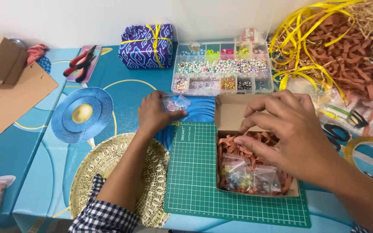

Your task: Packing jewelry components and decorative filler into a small cardboard box

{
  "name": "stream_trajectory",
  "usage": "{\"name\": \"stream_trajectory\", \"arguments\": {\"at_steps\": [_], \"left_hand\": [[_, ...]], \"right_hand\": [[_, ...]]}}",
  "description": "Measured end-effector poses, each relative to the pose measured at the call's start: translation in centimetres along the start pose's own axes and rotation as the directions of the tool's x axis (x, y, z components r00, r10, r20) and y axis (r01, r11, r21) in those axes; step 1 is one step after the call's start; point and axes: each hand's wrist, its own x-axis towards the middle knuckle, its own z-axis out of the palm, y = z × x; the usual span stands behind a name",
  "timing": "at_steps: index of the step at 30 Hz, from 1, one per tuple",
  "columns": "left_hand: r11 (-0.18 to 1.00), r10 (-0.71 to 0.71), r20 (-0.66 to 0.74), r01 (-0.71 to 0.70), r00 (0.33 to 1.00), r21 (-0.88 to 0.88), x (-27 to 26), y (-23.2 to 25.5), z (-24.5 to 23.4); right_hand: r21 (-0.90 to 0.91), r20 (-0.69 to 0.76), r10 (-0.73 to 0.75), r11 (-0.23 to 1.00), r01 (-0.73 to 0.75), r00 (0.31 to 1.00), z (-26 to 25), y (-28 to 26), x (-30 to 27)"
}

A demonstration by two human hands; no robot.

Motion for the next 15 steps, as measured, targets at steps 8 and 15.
{"name": "stream_trajectory", "arguments": {"at_steps": [8,15], "left_hand": [[0.974,-0.102,-0.024,0.095,0.994,-0.206,-0.3,-0.1,0.5],[0.920,-0.155,0.015,0.150,0.988,-0.361,-1.2,0.6,-0.1]], "right_hand": [[-0.021,0.022,0.008,1.000,-0.007,1.000,0.4,0.4,0.0],[0.027,0.054,0.005,1.000,-0.007,0.999,0.7,0.2,0.1]]}}
